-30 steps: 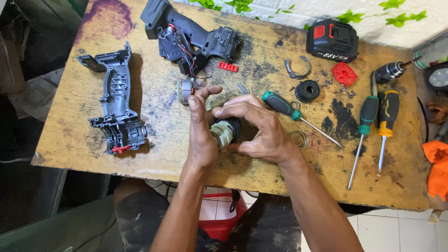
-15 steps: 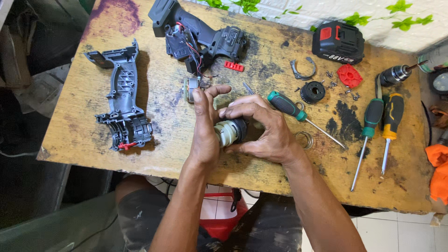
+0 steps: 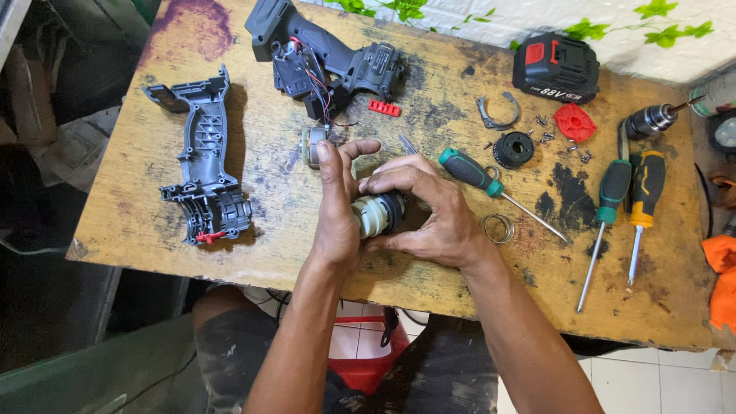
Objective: The person assembles a small electric motor by hand, fitting a black ring and a white cylindrical component onto the central shaft. They rotate and align the parts to ensure a proper fit on the workbench.
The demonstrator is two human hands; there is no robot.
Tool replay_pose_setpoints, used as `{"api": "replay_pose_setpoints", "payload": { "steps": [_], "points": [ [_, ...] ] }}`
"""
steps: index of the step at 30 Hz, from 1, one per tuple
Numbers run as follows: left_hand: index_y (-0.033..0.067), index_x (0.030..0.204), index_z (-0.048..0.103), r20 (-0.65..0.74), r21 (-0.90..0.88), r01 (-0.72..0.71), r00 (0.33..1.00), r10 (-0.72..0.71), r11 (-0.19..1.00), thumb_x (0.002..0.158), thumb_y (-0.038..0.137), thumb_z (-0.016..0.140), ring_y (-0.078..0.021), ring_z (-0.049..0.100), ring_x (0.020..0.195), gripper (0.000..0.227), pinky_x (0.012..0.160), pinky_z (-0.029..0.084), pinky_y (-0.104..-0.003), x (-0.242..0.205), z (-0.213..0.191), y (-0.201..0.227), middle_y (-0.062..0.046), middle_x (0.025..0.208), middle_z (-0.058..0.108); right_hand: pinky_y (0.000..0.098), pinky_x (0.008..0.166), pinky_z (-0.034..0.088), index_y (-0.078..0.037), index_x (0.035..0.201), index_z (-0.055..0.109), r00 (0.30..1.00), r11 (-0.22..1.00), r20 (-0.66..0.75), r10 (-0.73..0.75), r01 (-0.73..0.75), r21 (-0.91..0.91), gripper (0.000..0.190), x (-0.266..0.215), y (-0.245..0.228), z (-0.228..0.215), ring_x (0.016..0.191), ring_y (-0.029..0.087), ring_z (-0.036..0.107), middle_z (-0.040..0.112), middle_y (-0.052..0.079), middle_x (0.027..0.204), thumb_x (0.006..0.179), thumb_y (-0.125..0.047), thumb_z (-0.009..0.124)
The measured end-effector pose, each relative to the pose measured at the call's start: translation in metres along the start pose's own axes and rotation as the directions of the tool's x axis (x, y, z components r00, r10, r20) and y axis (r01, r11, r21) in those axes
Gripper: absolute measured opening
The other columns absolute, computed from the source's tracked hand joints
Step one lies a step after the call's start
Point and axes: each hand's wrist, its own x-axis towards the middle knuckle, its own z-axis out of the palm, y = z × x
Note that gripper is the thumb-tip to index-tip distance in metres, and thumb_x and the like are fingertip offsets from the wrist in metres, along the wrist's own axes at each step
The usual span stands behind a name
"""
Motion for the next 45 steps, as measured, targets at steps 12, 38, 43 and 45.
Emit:
{"api": "replay_pose_setpoints", "payload": {
  "steps": [12, 38, 43, 45],
  "points": [
    [0.0031, 0.140, 0.045, -0.002, 0.074, -0.038, 0.999, 0.038, 0.997, 0.095, 0.075, 0.025, -0.0298, 0.066, 0.086, 0.087, 0.091, 0.056, -0.049, -0.007, 0.002, 0.004, -0.021, 0.087, 0.064, 0.0457, 0.105, 0.046, -0.010, 0.114, 0.073, 1.000, 1.000, 0.017, 0.010, -0.010, -0.001, 0.060, 0.001, -0.004, -0.001, 0.109, 0.032, 0.069, 0.077, 0.008, 0.111, 0.065, -0.032, 0.099],
    [0.0066, 0.135, 0.051, -0.104, 0.016, 0.032, 0.994, -0.030, 0.999, 0.092, 0.077, 0.027, -0.0225, 0.064, 0.080, 0.086, 0.085, 0.054, -0.039, -0.005, 0.006, 0.007, -0.015, 0.083, 0.066, 0.0468, 0.102, 0.049, -0.006, 0.114, 0.071, 0.999, 0.999, 0.022, 0.027, -0.028, 0.027, 0.061, 0.003, -0.006, -0.002, 0.107, 0.033, 0.069, 0.076, 0.012, 0.111, 0.064, -0.024, 0.100],
    [0.0073, 0.135, 0.052, -0.089, 0.067, 0.018, 0.996, -0.012, 0.998, 0.094, 0.075, 0.030, -0.0216, 0.061, 0.081, 0.082, 0.087, 0.053, -0.037, -0.004, 0.001, 0.006, -0.014, 0.084, 0.066, 0.0453, 0.101, 0.049, -0.006, 0.112, 0.071, 1.000, 1.000, 0.016, 0.023, -0.023, 0.020, 0.060, 0.001, -0.004, -0.001, 0.107, 0.032, 0.069, 0.076, 0.011, 0.111, 0.064, -0.025, 0.100],
    [0.0062, 0.133, 0.053, -0.104, 0.106, 0.024, 0.995, -0.013, 0.994, 0.095, 0.074, 0.029, -0.0231, 0.061, 0.083, 0.081, 0.087, 0.052, -0.037, -0.007, 0.005, 0.009, -0.014, 0.084, 0.065, 0.0459, 0.101, 0.049, -0.006, 0.113, 0.071, 1.000, 1.000, 0.022, 0.018, -0.019, 0.012, 0.060, 0.001, -0.004, -0.001, 0.108, 0.033, 0.069, 0.076, 0.012, 0.111, 0.064, -0.025, 0.100]
  ]
}}
